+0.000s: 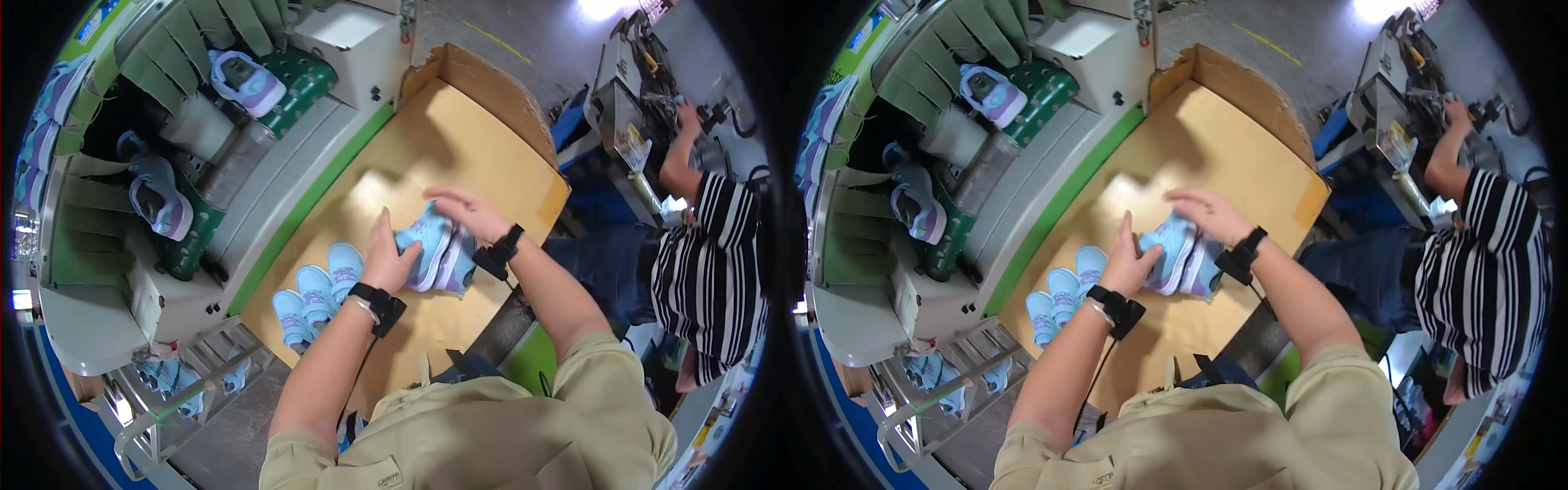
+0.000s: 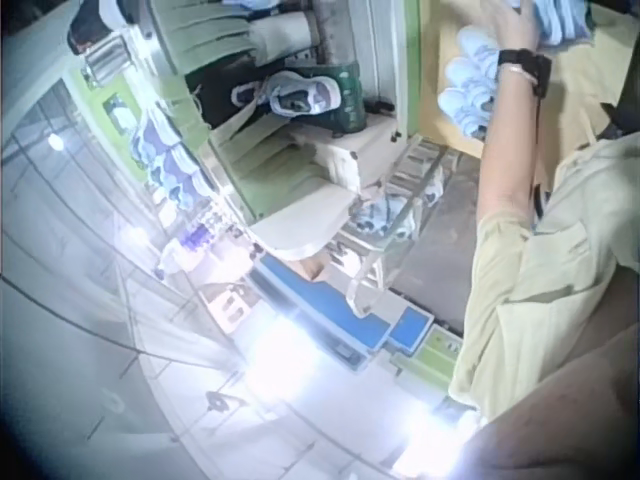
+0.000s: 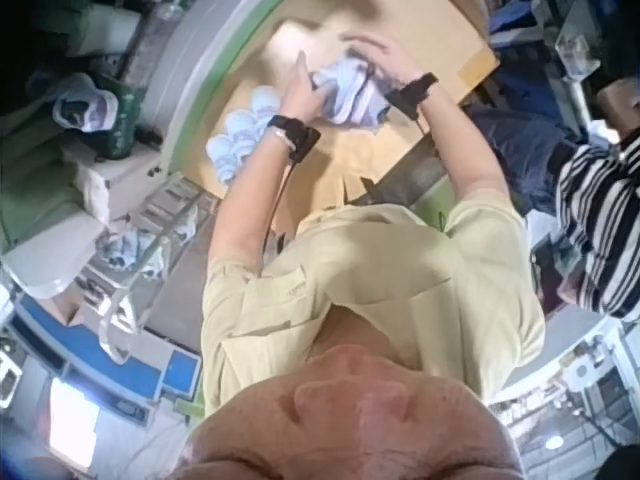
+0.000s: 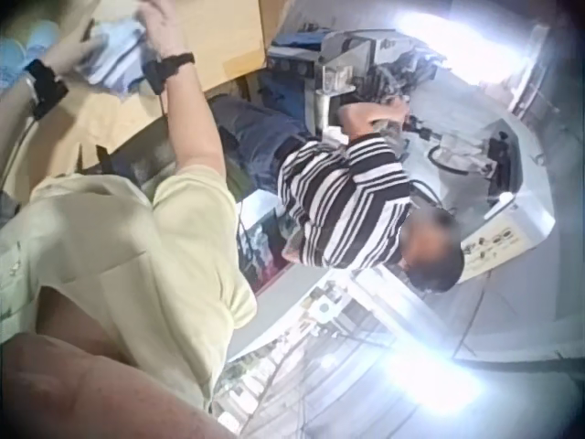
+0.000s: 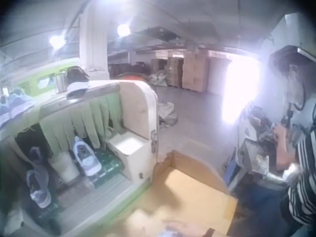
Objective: The person picks up light blue sneakers from a conveyor belt and a wooden table, inspects them by turning them over, and places them into a cardboard box. The person handles the shoes one by one, checking the soles and sides before stacking them in the box.
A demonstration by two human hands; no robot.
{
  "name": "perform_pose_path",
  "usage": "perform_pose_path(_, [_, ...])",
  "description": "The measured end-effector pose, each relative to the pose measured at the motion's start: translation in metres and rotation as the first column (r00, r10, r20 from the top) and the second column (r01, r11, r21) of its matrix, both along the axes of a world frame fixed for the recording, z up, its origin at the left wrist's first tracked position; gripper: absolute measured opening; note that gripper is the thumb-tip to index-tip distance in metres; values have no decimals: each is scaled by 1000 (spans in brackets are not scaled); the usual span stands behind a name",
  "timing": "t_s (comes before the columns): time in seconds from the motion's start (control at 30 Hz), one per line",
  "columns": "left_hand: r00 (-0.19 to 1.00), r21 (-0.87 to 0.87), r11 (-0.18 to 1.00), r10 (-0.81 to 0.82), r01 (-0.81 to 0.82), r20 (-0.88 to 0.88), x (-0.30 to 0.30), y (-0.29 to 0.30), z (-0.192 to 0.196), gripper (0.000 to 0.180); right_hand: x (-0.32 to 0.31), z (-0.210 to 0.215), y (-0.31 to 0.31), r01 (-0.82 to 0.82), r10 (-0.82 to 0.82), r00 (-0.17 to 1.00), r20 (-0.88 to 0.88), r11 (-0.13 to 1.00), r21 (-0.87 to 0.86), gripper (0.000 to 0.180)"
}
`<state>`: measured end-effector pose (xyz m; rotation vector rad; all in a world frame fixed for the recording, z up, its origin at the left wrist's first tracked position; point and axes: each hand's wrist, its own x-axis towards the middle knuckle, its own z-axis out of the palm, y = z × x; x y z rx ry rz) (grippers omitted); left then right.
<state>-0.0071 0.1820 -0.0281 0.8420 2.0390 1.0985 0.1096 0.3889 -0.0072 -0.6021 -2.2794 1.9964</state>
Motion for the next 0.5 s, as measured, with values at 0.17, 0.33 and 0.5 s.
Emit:
perform_pose_path(0.17, [984,39,997,-78,72,161,54,-24,-25,102,123,-96,-14,613,-656,738,159,749,252,61])
perform_pose_path(0.33, [995,-88,996,19,-28,-99,90,-38,15,101,118,-90,-67,361,-413,872,262,905,225,78])
perform_pose_path(0.5, [986,-279,956,-124,90,-108,114,-89,20,99,114,-25,-106,360,-354,900,253,933,26,68])
